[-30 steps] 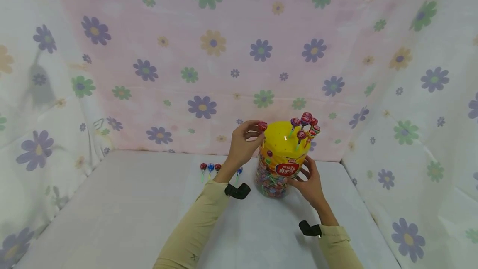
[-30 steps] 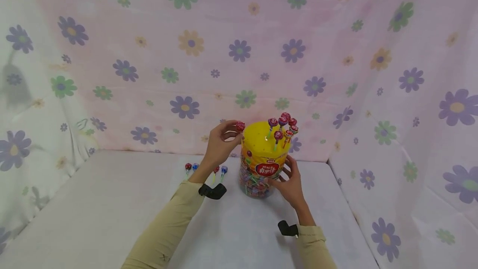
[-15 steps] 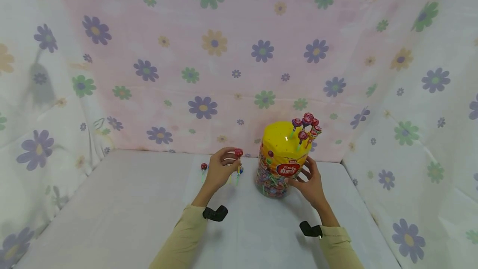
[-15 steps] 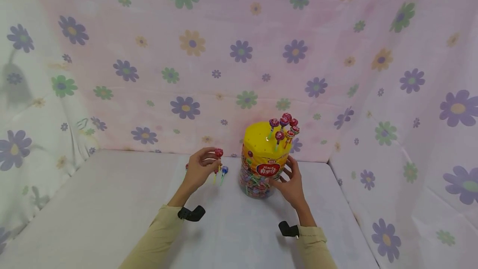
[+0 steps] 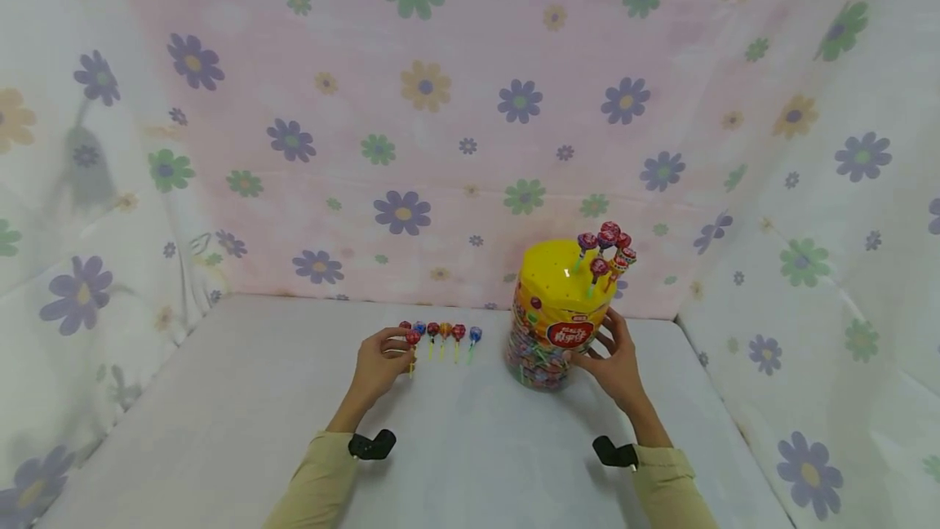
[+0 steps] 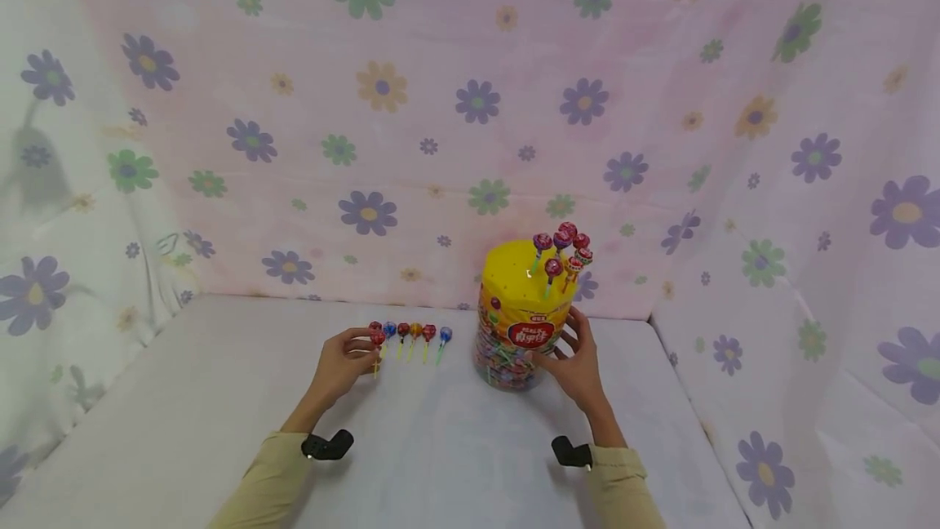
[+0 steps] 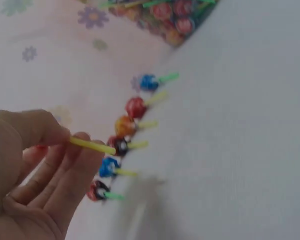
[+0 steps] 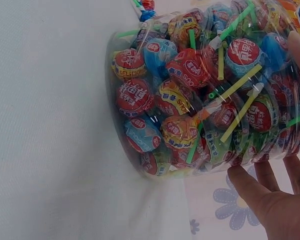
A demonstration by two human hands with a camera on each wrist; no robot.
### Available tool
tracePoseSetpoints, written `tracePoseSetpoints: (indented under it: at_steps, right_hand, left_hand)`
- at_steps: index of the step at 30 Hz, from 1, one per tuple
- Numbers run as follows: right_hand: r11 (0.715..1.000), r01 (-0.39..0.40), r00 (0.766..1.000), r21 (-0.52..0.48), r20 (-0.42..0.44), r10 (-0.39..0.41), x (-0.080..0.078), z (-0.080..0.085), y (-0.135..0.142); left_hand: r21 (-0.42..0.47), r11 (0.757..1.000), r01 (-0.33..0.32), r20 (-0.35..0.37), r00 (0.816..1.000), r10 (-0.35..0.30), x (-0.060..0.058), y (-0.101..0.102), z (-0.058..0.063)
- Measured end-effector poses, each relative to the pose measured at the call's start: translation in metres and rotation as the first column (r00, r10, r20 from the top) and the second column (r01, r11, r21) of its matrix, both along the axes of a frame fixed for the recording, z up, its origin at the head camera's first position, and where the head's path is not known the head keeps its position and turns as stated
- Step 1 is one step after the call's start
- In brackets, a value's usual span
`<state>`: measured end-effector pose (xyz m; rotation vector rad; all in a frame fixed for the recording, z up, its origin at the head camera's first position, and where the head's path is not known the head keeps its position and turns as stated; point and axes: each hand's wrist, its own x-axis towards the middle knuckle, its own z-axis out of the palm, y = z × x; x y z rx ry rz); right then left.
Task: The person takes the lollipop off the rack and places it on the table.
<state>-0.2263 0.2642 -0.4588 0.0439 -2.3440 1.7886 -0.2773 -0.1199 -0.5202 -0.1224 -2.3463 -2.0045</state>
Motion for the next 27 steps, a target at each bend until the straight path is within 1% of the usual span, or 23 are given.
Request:
tracePoseSetpoints:
  at_steps: [2, 6, 12, 15, 19, 23, 27]
  right_hand:
    - [1.000, -0.001, 1.000, -0.001, 0.001, 0.001, -0.001, -0.001, 0.001]
    - [1.000, -0.004, 1.000, 0.002, 0.008, 0.004, -0.002, -0.002, 0.001]
    - [1.000, -0.001, 1.000, 0.003, 0.005, 0.001, -0.002, 0.000, 0.001]
    - [1.000, -0.001, 1.000, 0.004, 0.002, 0.001, -0.003, 0.000, 0.002]
    - [1.000, 0.004, 1.000, -0.001, 0.010, -0.004, -0.002, 0.000, 0.002]
    - [1.000, 0.009, 1.000, -0.008, 0.015, -0.009, -0.002, 0.000, 0.002]
    - [1.000, 0.006, 1.000, -0.004, 0.010, -0.006, -0.003, 0.000, 0.002]
  left_hand:
    - [-0.068, 0.997, -0.038, 0.015, 0.999, 0.039, -0.002, -0.006, -0.004]
    - [-0.182, 0.978, -0.101, 0.011, 0.994, 0.104, -0.007, -0.017, -0.009]
    - [-0.304, 0.940, -0.155, -0.030, 0.988, 0.154, -0.023, -0.027, -0.013]
    - [-0.339, 0.927, -0.162, -0.039, 0.987, 0.158, -0.032, -0.031, -0.014]
    - [-0.362, 0.917, -0.168, -0.027, 0.985, 0.170, -0.043, -0.033, -0.013]
    - [-0.385, 0.908, -0.165, -0.020, 0.985, 0.170, -0.051, -0.032, -0.010]
    - [-0.416, 0.897, -0.150, 0.009, 0.986, 0.169, -0.056, -0.032, -0.011]
